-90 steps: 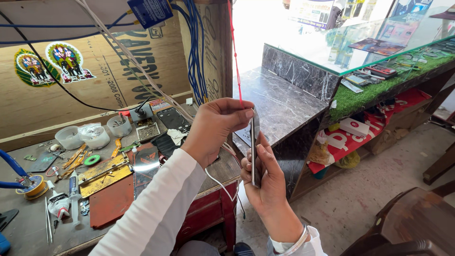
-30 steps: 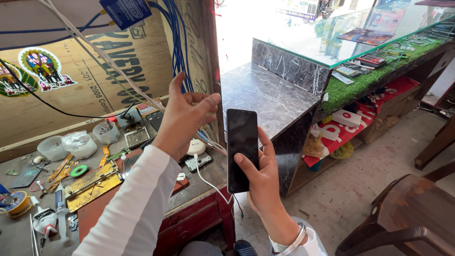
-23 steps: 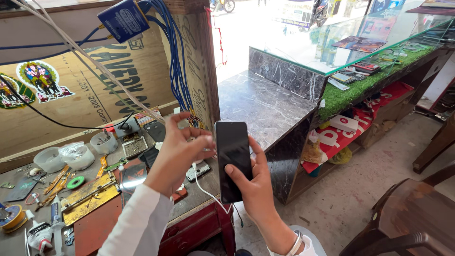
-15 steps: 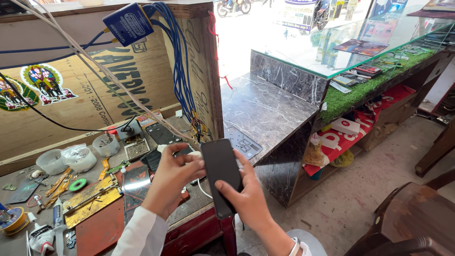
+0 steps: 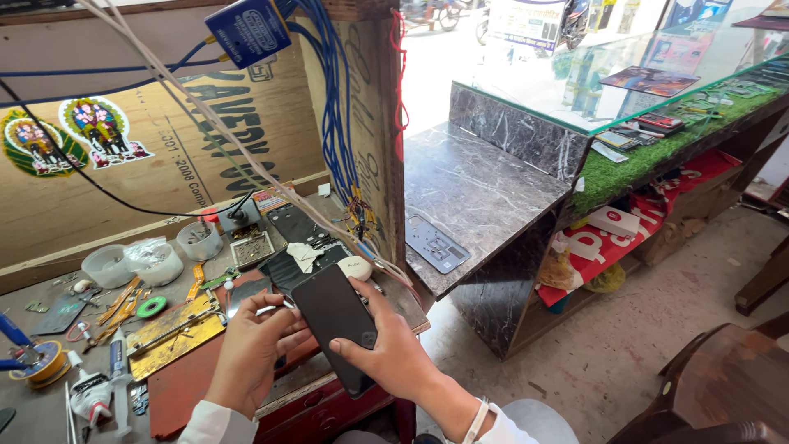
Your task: The person disassembles a smartphone, removes the back cover, and manipulates internal components including the battery and ribbon cables. They connect a charging cable, test the screen, and reassemble the device.
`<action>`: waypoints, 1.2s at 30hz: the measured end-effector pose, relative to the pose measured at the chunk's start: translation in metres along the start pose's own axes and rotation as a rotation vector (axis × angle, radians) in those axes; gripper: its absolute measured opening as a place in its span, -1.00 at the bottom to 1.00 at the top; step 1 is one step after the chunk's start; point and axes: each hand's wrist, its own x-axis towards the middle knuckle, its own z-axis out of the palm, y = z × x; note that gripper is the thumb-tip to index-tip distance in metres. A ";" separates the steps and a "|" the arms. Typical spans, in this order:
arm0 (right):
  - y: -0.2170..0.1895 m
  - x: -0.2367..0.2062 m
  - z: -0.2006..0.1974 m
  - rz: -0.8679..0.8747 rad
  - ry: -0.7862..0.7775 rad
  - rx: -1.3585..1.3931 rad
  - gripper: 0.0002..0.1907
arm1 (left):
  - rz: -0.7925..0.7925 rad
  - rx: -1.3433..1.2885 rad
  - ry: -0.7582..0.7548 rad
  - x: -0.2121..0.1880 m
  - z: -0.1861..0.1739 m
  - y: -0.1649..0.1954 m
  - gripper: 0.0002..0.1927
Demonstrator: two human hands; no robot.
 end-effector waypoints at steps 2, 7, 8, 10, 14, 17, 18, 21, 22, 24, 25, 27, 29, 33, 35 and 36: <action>-0.003 0.005 0.007 -0.006 -0.044 0.068 -0.11 | -0.002 -0.010 0.003 0.001 -0.012 0.004 -0.68; -0.006 0.019 0.023 0.000 -0.121 -0.022 -0.11 | 0.034 -0.011 0.098 0.004 -0.037 0.007 -0.69; -0.005 0.022 0.027 -0.008 -0.134 -0.045 -0.10 | 0.042 -0.001 0.141 0.005 -0.042 0.006 -0.70; -0.002 0.028 0.035 -0.008 -0.174 -0.081 -0.09 | 0.083 0.025 0.153 0.006 -0.050 0.005 -0.75; 0.010 0.045 0.046 -0.146 -0.189 -0.209 -0.09 | 0.119 0.047 0.194 0.009 -0.056 0.003 -0.84; 0.020 0.058 0.046 -0.154 -0.211 -0.155 -0.08 | 0.204 0.039 0.188 0.009 -0.047 0.003 -0.90; 0.023 0.060 0.044 -0.079 -0.221 -0.147 -0.08 | 0.214 0.046 0.191 0.008 -0.044 0.003 -0.90; 0.030 0.064 0.036 0.018 -0.249 -0.067 -0.08 | 0.224 0.022 0.191 0.007 -0.034 0.007 -0.87; 0.031 0.065 0.032 -0.030 -0.248 0.003 -0.09 | 0.209 -0.012 0.180 0.006 -0.031 0.008 -0.84; 0.035 0.066 0.025 -0.090 -0.241 0.061 -0.11 | 0.189 -0.066 0.140 0.004 -0.025 0.013 -0.81; 0.036 0.067 0.021 -0.106 -0.234 0.046 -0.12 | 0.186 -0.087 0.109 0.003 -0.023 0.014 -0.80; 0.038 0.068 0.013 -0.088 -0.233 0.059 -0.12 | 0.192 -0.103 0.077 0.002 -0.016 0.016 -0.77; 0.037 0.070 0.004 -0.025 -0.241 0.109 -0.10 | 0.215 -0.092 0.071 0.002 -0.007 0.015 -0.71; 0.032 0.069 -0.014 -0.029 -0.215 0.066 -0.11 | 0.237 -0.065 0.080 0.001 0.009 0.011 -0.66; 0.030 0.069 -0.023 -0.035 -0.210 0.042 -0.10 | 0.230 -0.093 0.063 0.001 0.015 0.008 -0.67; 0.029 0.069 -0.027 -0.016 -0.204 0.026 -0.10 | 0.228 -0.087 0.069 0.002 0.018 0.008 -0.67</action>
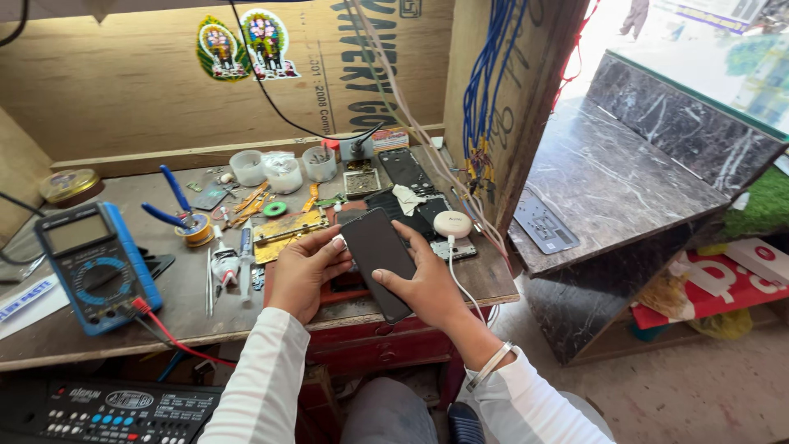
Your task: The person disassembles a smartphone, removes the back cover, and manipulates internal components including the battery and ribbon cables. They connect a charging cable, test the screen, and reassemble the device.
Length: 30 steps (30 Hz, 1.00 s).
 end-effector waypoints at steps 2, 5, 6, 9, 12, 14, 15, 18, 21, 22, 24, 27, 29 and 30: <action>0.000 -0.002 -0.006 0.045 0.015 -0.029 -0.09 | -0.008 0.012 0.010 -0.001 0.005 -0.002 -0.69; 0.006 -0.003 -0.011 -0.003 0.030 -0.002 -0.11 | 0.022 -0.005 -0.003 -0.002 0.009 -0.008 -0.68; 0.009 -0.004 -0.014 -0.002 0.054 0.013 -0.11 | 0.017 -0.015 0.002 -0.003 0.011 -0.010 -0.68; 0.020 -0.001 -0.021 -0.020 0.076 0.109 -0.14 | 0.044 -0.046 0.027 -0.007 0.015 -0.015 -0.68; 0.033 0.003 -0.029 -0.031 0.057 0.239 -0.17 | 0.132 -0.009 0.035 -0.010 0.021 -0.021 -0.67; 0.042 0.006 -0.034 0.005 0.082 0.263 -0.18 | 0.179 0.135 0.036 -0.011 0.026 -0.025 -0.65; 0.045 0.008 -0.037 -0.025 0.080 0.344 -0.18 | 0.178 0.144 0.001 -0.010 0.028 -0.026 -0.67; 0.057 0.009 -0.041 -0.096 0.068 0.502 -0.17 | 0.173 0.160 -0.084 -0.009 0.030 -0.034 -0.73; 0.060 0.005 -0.038 -0.155 0.035 0.508 -0.10 | 0.207 0.135 -0.143 -0.012 0.030 -0.037 -0.78; 0.061 0.003 -0.034 -0.184 0.020 0.515 -0.09 | 0.241 0.107 -0.173 -0.013 0.029 -0.040 -0.79; 0.056 0.003 -0.028 -0.202 0.015 0.456 -0.07 | 0.292 0.099 -0.215 -0.016 0.028 -0.039 -0.80; 0.042 0.009 -0.020 -0.172 0.011 0.253 -0.09 | 0.345 0.176 -0.238 -0.021 0.027 -0.036 -0.81; 0.034 0.016 -0.016 -0.168 -0.034 0.116 -0.15 | 0.384 0.250 -0.244 -0.024 0.029 -0.035 -0.81; 0.030 0.018 -0.014 -0.180 -0.058 0.065 -0.17 | 0.355 0.263 -0.233 -0.026 0.030 -0.036 -0.80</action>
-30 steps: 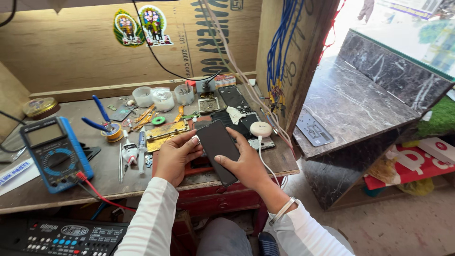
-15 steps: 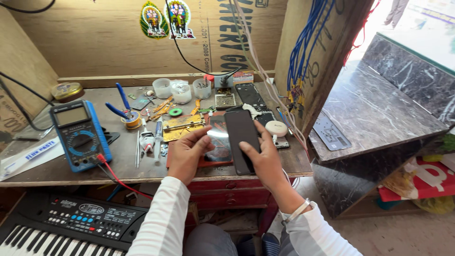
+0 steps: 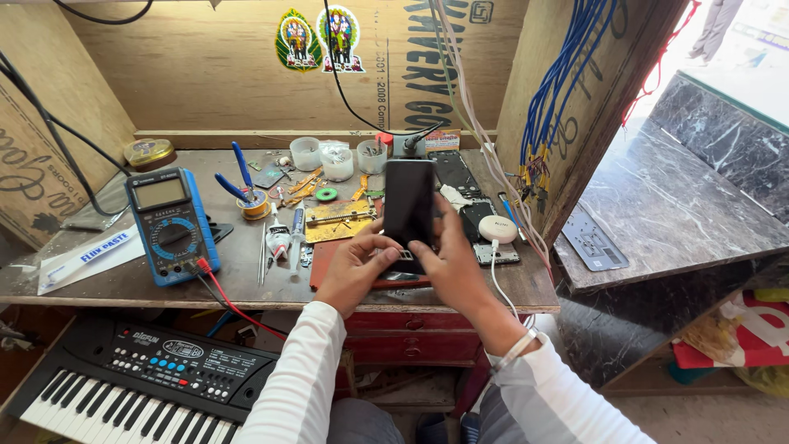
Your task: The person disassembles a smartphone, removes the back cover, and manipulates internal components including the battery and ribbon cables. They connect a charging cable, test the screen, and reassemble the device.
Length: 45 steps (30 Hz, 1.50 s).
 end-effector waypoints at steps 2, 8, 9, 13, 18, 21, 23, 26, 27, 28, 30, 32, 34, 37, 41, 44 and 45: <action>-0.004 0.004 0.003 -0.018 -0.057 -0.101 -0.21 | -0.064 0.017 0.008 -0.002 0.003 0.001 -0.80; -0.015 0.006 -0.004 0.013 -0.059 -0.237 -0.42 | -0.110 0.001 0.122 -0.003 0.010 0.011 -0.79; -0.018 0.006 -0.007 -0.021 -0.034 -0.222 -0.36 | -0.084 0.022 0.139 -0.004 0.011 0.013 -0.80; -0.031 -0.001 -0.017 -0.157 0.119 -0.294 -0.27 | 0.015 0.184 0.208 -0.008 0.014 0.023 -0.83; -0.050 -0.014 -0.019 -0.097 0.121 -0.238 -0.51 | 0.040 0.230 0.216 -0.007 0.014 0.027 -0.84; -0.061 -0.014 -0.011 -0.068 0.032 -0.176 -0.61 | 0.012 0.192 0.189 -0.004 0.014 0.027 -0.83; -0.066 -0.012 -0.006 -0.117 0.050 -0.152 -0.77 | 0.017 0.226 0.172 -0.004 0.015 0.027 -0.82; -0.068 -0.016 -0.012 -0.134 0.112 -0.173 -0.86 | 0.045 0.300 0.182 -0.004 0.020 0.032 -0.79; -0.068 -0.018 -0.019 -0.119 0.145 -0.149 -0.85 | -0.008 0.326 0.197 -0.003 0.019 0.034 -0.78; -0.067 -0.022 -0.029 -0.108 0.182 -0.131 -0.84 | -0.057 0.347 0.208 -0.001 0.019 0.037 -0.75; -0.060 -0.030 -0.051 -0.058 0.301 -0.128 -0.83 | -0.081 0.340 0.214 0.004 0.014 0.040 -0.73; -0.053 -0.037 -0.080 0.003 0.454 -0.156 -0.82 | -0.022 0.282 0.225 0.011 0.004 0.041 -0.75; -0.044 -0.037 -0.110 0.097 0.552 -0.102 -0.82 | 0.053 0.256 0.222 0.017 -0.009 0.038 -0.76; -0.032 -0.030 -0.153 0.021 0.664 -0.556 -0.84 | 0.049 0.212 0.268 0.021 -0.027 0.034 -0.79; -0.023 -0.013 -0.188 -0.073 0.609 -0.943 -0.85 | 0.023 0.168 0.284 0.017 -0.045 0.036 -0.80; -0.024 -0.004 -0.194 -0.009 0.538 -0.990 -0.85 | 0.026 0.175 0.283 0.014 -0.051 0.045 -0.80; -0.026 -0.002 -0.193 0.014 0.516 -0.995 -0.85 | 0.016 0.175 0.283 0.013 -0.051 0.048 -0.80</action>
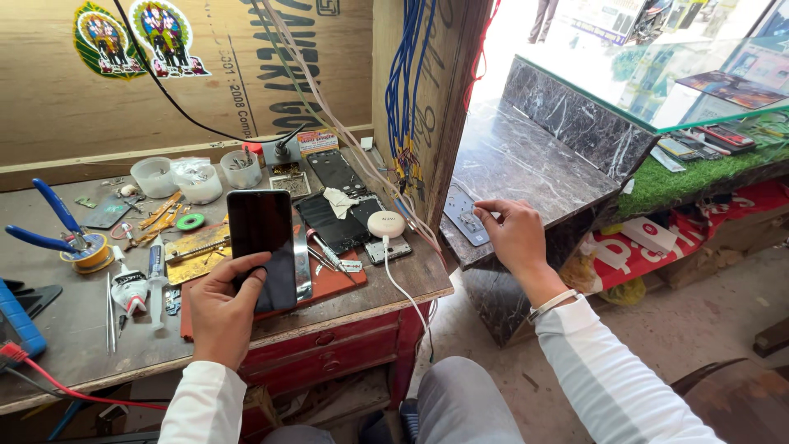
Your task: The person disassembles a smartphone, removes the back cover, and manipulates internal components including the battery and ribbon cables. They connect a charging cable, test the screen, and reassemble the device.
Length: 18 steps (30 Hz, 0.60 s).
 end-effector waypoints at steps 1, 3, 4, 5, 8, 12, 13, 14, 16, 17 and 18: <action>-0.003 0.000 -0.001 0.000 0.028 0.028 -0.85 | -0.009 0.003 0.000 0.000 -0.001 0.002 -0.79; -0.012 -0.001 -0.003 -0.002 0.077 0.090 -0.83 | 0.008 0.005 -0.006 0.002 -0.001 0.003 -0.79; -0.019 -0.001 -0.002 0.033 0.091 0.141 -0.83 | 0.035 0.005 -0.013 0.005 -0.001 0.003 -0.79; -0.026 -0.002 -0.002 0.069 0.104 0.192 -0.83 | 0.060 0.006 -0.020 0.007 0.000 0.001 -0.79; -0.053 -0.007 0.004 0.145 0.003 0.383 -0.79 | -0.054 -0.056 -0.015 0.015 0.004 -0.008 -0.81; -0.104 -0.009 0.018 0.003 -0.304 0.715 -0.60 | 0.036 -0.120 -0.045 0.021 0.012 -0.017 -0.83; -0.118 -0.008 0.022 -0.101 -0.305 0.723 -0.51 | 0.065 -0.104 -0.058 0.021 0.014 -0.019 -0.73; -0.132 -0.006 0.027 -0.207 -0.304 0.729 -0.40 | 0.095 -0.088 -0.071 0.021 0.016 -0.020 -0.63; -0.158 0.001 0.039 -0.332 -0.345 0.761 -0.23 | 0.104 -0.208 -0.111 0.021 0.018 -0.021 -0.58; -0.169 0.006 0.046 -0.350 -0.388 0.784 -0.16 | 0.107 -0.271 -0.131 0.021 0.019 -0.021 -0.54; -0.177 0.011 0.054 -0.369 -0.428 0.806 -0.09 | 0.096 -0.288 -0.140 0.020 0.020 -0.021 -0.54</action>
